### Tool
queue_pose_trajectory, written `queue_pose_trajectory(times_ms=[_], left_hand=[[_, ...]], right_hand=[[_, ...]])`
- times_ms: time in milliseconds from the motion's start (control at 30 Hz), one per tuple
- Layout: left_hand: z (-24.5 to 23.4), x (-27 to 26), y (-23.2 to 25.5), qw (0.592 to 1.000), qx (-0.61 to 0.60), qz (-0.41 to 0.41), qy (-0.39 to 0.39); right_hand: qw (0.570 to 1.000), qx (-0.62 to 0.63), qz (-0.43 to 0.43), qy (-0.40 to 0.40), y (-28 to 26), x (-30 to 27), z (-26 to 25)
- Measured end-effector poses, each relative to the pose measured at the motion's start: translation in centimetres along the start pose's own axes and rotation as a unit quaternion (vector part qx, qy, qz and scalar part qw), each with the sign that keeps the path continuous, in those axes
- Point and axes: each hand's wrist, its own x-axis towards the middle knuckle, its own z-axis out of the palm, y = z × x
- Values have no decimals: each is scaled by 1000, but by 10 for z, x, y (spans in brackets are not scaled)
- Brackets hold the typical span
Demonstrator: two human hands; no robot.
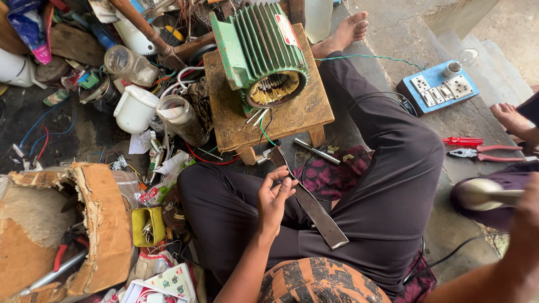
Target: The person is sitting on the floor in a cluttered workshop, working on a green electrical motor placed on a small wooden stool. They use a metal rod to tap and adjust a flat metal strip inside the motor's stator.
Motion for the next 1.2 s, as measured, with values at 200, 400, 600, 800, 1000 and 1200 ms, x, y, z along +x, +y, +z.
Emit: queue_pose_trajectory(times_ms=[200, 400, 600, 800, 1000, 1200], left_hand=[[-20, 16, -20, 998, 21, -36, 45], [-28, 20, -31, 995, 48, -62, 54], [-28, 22, -37, 996, 4, 27, 81], [-49, 24, -20, 977, -10, 145, 155], [-63, 33, 34, 926, 23, 305, 220], [-46, 66, 105, 898, 67, 402, 166]], right_hand=[[983, -154, 19, -92, 56, -6, 41], [876, -383, 128, -262, 75, 1, 52], [874, -360, 94, -313, 124, 4, 62], [914, -307, 24, -265, 103, 0, 48], [980, -50, -168, -90, -83, -10, 29], [786, 115, -243, -557, -239, -74, 87]])
